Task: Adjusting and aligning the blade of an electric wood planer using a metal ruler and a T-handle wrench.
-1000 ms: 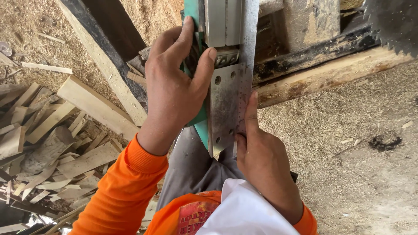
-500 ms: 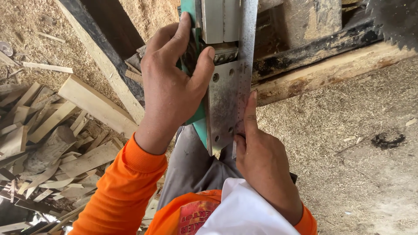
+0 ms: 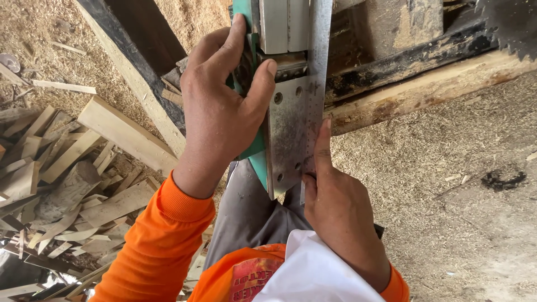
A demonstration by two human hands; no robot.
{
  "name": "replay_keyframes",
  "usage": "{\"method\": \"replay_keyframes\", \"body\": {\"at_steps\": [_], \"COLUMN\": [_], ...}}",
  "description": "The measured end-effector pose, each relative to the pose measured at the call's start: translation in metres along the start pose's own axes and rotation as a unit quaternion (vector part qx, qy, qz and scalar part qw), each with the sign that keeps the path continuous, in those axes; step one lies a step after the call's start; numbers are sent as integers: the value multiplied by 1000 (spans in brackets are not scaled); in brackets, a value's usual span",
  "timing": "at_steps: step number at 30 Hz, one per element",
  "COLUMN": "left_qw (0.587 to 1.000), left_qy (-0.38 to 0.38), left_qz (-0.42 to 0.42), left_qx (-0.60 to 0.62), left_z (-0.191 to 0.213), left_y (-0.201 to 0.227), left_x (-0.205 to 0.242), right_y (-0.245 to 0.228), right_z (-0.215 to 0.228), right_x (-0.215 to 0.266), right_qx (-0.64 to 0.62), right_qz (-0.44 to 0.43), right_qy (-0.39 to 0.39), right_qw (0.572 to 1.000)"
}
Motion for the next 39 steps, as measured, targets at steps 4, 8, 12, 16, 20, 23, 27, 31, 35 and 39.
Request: {"method": "replay_keyframes", "body": {"at_steps": [4, 8, 12, 16, 20, 23, 27, 31, 35, 39], "left_qw": [1000, 1000, 1000, 1000, 999, 996, 997, 996, 995, 997], "left_qy": [4, 7, 4, 5, 11, 11, 18, 22, 22, 23], "left_qz": [1, -1, -18, 10, 36, 67, 47, 59, 72, 54], "left_qx": [5, -6, -5, 5, 31, 66, 56, 63, 58, 44], "left_z": [2, 3, 2, 2, 3, 1, 2, 2, 1, -1], "left_y": [1, 4, 5, 2, -2, -6, -5, -1, -1, 0], "left_x": [1, -2, -1, -1, 1, 0, 2, -1, -3, -4], "right_y": [5, 3, 3, -2, -22, -30, -48, -49, -47, -48], "right_z": [-5, -4, -1, 8, 28, 24, 24, 15, 11, 13], "right_x": [3, 2, 4, 7, 10, 13, 17, 21, 24, 22], "right_qx": [17, 4, -2, -41, -43, -27, -72, -42, -26, -26], "right_qz": [-8, 7, 10, 29, -12, -19, 40, 14, 2, 0], "right_qy": [-12, 2, 16, 46, 41, 31, 53, 4, -11, -9], "right_qw": [1000, 1000, 1000, 998, 998, 999, 995, 999, 1000, 1000]}}
Point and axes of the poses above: each hand's wrist, its own x-axis away from the middle knuckle, its own z-axis out of the back of the hand, y = z × x, the point moved 9 cm from there along -x, towards the middle knuckle, and after that the axes turned 14 degrees about y, right-handed, at the moved point
